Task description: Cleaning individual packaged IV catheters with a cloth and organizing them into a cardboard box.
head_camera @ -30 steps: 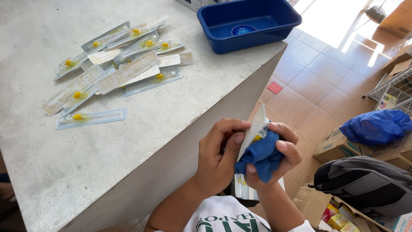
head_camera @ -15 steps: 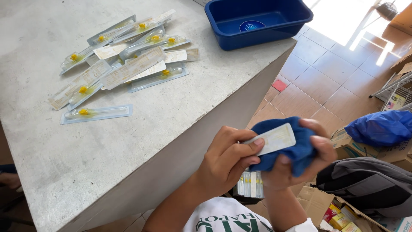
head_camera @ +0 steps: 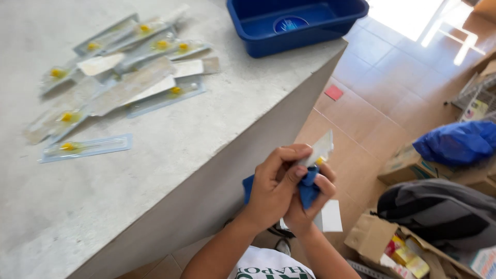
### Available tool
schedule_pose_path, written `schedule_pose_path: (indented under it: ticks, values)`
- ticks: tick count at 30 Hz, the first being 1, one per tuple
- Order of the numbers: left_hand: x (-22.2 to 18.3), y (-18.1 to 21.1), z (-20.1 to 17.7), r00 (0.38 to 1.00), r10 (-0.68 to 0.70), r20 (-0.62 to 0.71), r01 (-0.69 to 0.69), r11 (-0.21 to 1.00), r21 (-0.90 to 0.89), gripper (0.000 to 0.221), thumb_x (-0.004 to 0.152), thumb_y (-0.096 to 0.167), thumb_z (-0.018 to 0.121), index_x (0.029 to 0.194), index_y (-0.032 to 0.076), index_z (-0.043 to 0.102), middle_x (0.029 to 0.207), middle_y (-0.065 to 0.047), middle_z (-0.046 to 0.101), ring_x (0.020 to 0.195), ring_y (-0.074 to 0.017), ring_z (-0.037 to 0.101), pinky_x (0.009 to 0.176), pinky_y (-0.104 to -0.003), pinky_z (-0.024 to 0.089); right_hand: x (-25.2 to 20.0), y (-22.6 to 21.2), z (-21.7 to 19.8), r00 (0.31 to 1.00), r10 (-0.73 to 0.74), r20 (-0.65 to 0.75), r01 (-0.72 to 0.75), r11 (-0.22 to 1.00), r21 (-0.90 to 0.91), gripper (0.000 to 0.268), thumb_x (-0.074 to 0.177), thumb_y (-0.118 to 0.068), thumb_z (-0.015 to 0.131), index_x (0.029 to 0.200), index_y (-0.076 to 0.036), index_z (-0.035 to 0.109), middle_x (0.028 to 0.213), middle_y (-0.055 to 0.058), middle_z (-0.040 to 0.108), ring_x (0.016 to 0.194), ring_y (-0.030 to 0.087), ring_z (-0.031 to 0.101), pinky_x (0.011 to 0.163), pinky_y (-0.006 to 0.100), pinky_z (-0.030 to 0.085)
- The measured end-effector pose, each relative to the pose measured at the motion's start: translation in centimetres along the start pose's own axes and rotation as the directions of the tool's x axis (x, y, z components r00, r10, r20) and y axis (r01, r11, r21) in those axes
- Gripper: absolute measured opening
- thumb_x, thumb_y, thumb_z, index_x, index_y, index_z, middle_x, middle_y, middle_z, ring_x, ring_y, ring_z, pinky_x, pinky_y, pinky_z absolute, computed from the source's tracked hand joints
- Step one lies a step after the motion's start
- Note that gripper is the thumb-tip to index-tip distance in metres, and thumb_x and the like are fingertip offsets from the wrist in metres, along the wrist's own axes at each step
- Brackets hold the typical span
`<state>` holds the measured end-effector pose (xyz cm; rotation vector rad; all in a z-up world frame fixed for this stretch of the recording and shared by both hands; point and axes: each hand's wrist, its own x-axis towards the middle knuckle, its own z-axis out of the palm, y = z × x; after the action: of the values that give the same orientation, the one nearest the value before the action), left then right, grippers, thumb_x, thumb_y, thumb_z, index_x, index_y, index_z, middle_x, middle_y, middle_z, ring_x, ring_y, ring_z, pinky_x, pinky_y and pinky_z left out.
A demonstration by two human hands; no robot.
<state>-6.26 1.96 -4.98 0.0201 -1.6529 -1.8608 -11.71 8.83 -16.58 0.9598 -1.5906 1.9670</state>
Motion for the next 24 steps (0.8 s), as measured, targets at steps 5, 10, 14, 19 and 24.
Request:
schedule_pose_path:
  ticks: [5, 10, 14, 19, 24]
  values:
    - [0.3, -10.8, 0.2, 0.98, -0.179, -0.091, 0.162, 0.972, -0.172, 0.031, 0.103, 0.016, 0.064, 0.13, 0.002, 0.057, 0.118, -0.01, 0.066, 0.11, -0.0161, 0.059, 0.098, -0.034, 0.048, -1.9, 4.8, -3.6, 0.971, 0.239, 0.009, -0.24, 0.97, 0.043, 0.037, 0.091, -0.016, 0.074, 0.117, -0.006, 0.05, 0.122, 0.016, 0.058, 0.111, 0.025, 0.054, 0.1, 0.04, 0.038]
    - [-3.3, -24.0, -0.2, 0.899, -0.432, -0.08, 0.42, 0.898, -0.131, 0.036, 0.104, 0.021, 0.064, 0.134, 0.007, 0.05, 0.113, -0.003, 0.064, 0.1, -0.0086, 0.06, 0.089, -0.021, 0.047, -5.9, 9.8, -13.1, 0.794, 0.599, 0.104, -0.575, 0.796, -0.19, 0.043, 0.082, -0.014, 0.081, 0.121, -0.008, 0.063, 0.122, 0.016, 0.067, 0.118, 0.032, 0.06, 0.106, 0.046, 0.038]
    - [-10.6, -37.9, -0.6, 0.737, -0.652, -0.178, 0.672, 0.736, 0.086, 0.034, 0.104, 0.026, 0.067, 0.129, 0.007, 0.053, 0.109, -0.004, 0.066, 0.094, -0.0097, 0.06, 0.083, -0.025, 0.049, -9.1, 12.7, -20.5, 0.578, 0.807, -0.122, -0.794, 0.522, -0.312, 0.04, 0.086, -0.011, 0.076, 0.124, -0.014, 0.065, 0.118, 0.012, 0.064, 0.114, 0.027, 0.058, 0.105, 0.044, 0.039]
    - [-18.8, -52.6, 0.1, 0.565, -0.74, -0.365, 0.822, 0.467, 0.326, 0.041, 0.098, 0.033, 0.075, 0.128, 0.012, 0.056, 0.113, -0.01, 0.072, 0.097, -0.0238, 0.073, 0.081, -0.035, 0.058, -13.0, 13.7, -25.7, 0.393, 0.89, -0.233, -0.876, 0.285, -0.388, 0.038, 0.088, -0.012, 0.075, 0.124, -0.018, 0.066, 0.117, 0.013, 0.063, 0.116, 0.033, 0.06, 0.106, 0.048, 0.04]
    - [-25.3, -65.0, 0.8, 0.518, -0.712, -0.475, 0.83, 0.282, 0.482, 0.051, 0.085, 0.035, 0.082, 0.124, 0.015, 0.057, 0.106, -0.01, 0.074, 0.098, -0.0278, 0.075, 0.082, -0.038, 0.061, -16.7, 16.9, -27.3, 0.32, 0.936, -0.149, -0.836, 0.205, -0.509, 0.047, 0.082, -0.016, 0.081, 0.125, -0.023, 0.064, 0.119, 0.007, 0.071, 0.121, 0.032, 0.063, 0.108, 0.048, 0.042]
